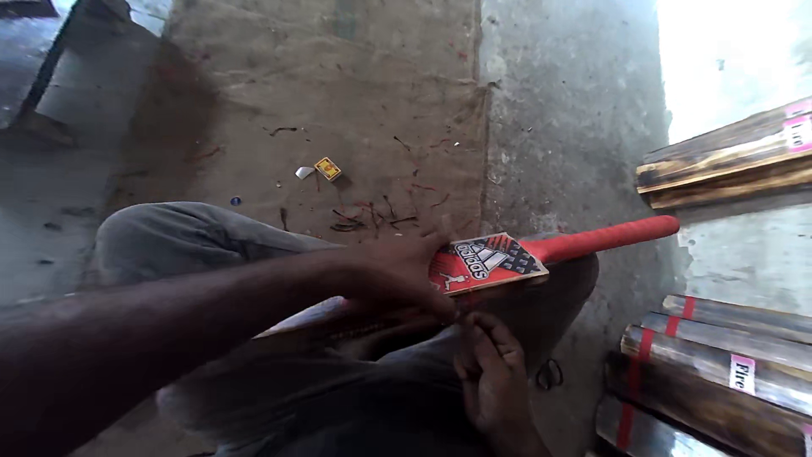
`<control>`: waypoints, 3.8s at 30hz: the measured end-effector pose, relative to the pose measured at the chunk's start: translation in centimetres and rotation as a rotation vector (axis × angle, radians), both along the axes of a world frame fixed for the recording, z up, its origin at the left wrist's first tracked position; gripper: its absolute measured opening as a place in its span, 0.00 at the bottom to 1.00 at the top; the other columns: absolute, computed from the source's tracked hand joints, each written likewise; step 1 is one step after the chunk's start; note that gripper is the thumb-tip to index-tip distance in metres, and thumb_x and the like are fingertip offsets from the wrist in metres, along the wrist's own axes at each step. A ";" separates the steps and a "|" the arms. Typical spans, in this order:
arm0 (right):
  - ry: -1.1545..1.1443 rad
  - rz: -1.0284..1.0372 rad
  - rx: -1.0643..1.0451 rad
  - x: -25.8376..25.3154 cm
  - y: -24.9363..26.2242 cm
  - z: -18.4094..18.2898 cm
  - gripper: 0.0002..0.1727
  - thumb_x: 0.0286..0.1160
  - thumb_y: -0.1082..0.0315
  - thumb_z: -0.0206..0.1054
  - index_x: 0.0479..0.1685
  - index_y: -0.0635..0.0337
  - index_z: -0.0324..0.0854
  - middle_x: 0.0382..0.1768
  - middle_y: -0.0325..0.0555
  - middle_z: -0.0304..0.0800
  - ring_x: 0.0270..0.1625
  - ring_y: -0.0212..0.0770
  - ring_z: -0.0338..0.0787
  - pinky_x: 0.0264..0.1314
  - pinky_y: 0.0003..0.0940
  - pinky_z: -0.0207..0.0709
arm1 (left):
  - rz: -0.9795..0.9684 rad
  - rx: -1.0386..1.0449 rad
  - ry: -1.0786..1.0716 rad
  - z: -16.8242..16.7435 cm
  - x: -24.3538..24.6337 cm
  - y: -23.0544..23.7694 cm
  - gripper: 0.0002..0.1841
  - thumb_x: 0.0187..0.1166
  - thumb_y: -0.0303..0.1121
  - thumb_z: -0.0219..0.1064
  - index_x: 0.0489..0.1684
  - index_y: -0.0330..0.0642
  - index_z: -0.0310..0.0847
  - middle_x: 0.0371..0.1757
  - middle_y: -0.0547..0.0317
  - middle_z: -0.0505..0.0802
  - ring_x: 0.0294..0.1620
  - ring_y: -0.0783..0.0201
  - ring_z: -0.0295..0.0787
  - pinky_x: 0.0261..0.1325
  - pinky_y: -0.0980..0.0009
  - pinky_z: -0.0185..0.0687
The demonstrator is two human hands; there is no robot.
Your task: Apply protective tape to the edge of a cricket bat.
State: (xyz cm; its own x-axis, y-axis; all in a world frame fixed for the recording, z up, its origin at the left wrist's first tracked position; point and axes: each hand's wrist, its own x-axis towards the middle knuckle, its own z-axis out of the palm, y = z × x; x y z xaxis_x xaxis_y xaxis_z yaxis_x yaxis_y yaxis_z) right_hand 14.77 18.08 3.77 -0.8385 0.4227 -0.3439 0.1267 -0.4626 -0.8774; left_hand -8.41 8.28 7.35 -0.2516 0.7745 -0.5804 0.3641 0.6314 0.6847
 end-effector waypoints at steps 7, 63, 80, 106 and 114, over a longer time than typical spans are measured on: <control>0.066 -0.018 -0.111 -0.1 0.4 1.0 0.08 0.84 0.68 0.63 0.48 0.61 0.86 0.21 0.36 0.73 0.19 0.26 0.69 0.22 0.23 0.68 | 0.093 0.055 -0.844 -0.3 1.3 -0.4 0.40 0.64 0.53 0.78 0.78 0.47 0.72 0.54 0.51 0.92 0.48 0.60 0.92 0.49 0.60 0.90; -0.330 -0.213 0.299 -0.6 -0.7 -6.3 0.13 0.85 0.66 0.64 0.63 0.54 0.82 0.29 0.51 0.86 0.18 0.40 0.77 0.19 0.34 0.73 | 0.016 0.115 -1.333 -7.9 -4.6 0.5 0.21 0.78 0.61 0.62 0.48 0.56 0.88 0.39 0.65 0.96 0.39 0.75 0.94 0.41 0.76 0.91; -0.130 -0.245 0.139 -0.2 1.6 2.2 0.05 0.79 0.66 0.71 0.41 0.58 0.83 0.21 0.41 0.75 0.16 0.29 0.69 0.19 0.26 0.69 | 0.163 -0.126 -0.773 -2.0 -2.5 2.5 0.23 0.92 0.52 0.51 0.47 0.46 0.87 0.32 0.59 0.89 0.29 0.70 0.86 0.31 0.71 0.83; 0.083 0.042 0.735 -0.3 4.8 2.9 0.13 0.87 0.55 0.63 0.43 0.51 0.90 0.50 0.41 0.87 0.49 0.37 0.88 0.47 0.30 0.86 | -0.095 0.528 0.787 0.7 3.9 -1.6 0.24 0.86 0.36 0.59 0.81 0.67 0.75 0.66 0.63 0.88 0.50 0.56 0.89 0.36 0.59 0.85; 0.458 -0.131 -0.081 -5.1 3.5 4.7 0.16 0.90 0.51 0.57 0.36 0.50 0.78 0.27 0.39 0.79 0.35 0.40 0.87 0.44 0.41 0.87 | -0.084 0.546 0.776 0.8 3.5 -1.5 0.22 0.87 0.41 0.59 0.79 0.68 0.76 0.61 0.67 0.90 0.48 0.59 0.89 0.36 0.59 0.85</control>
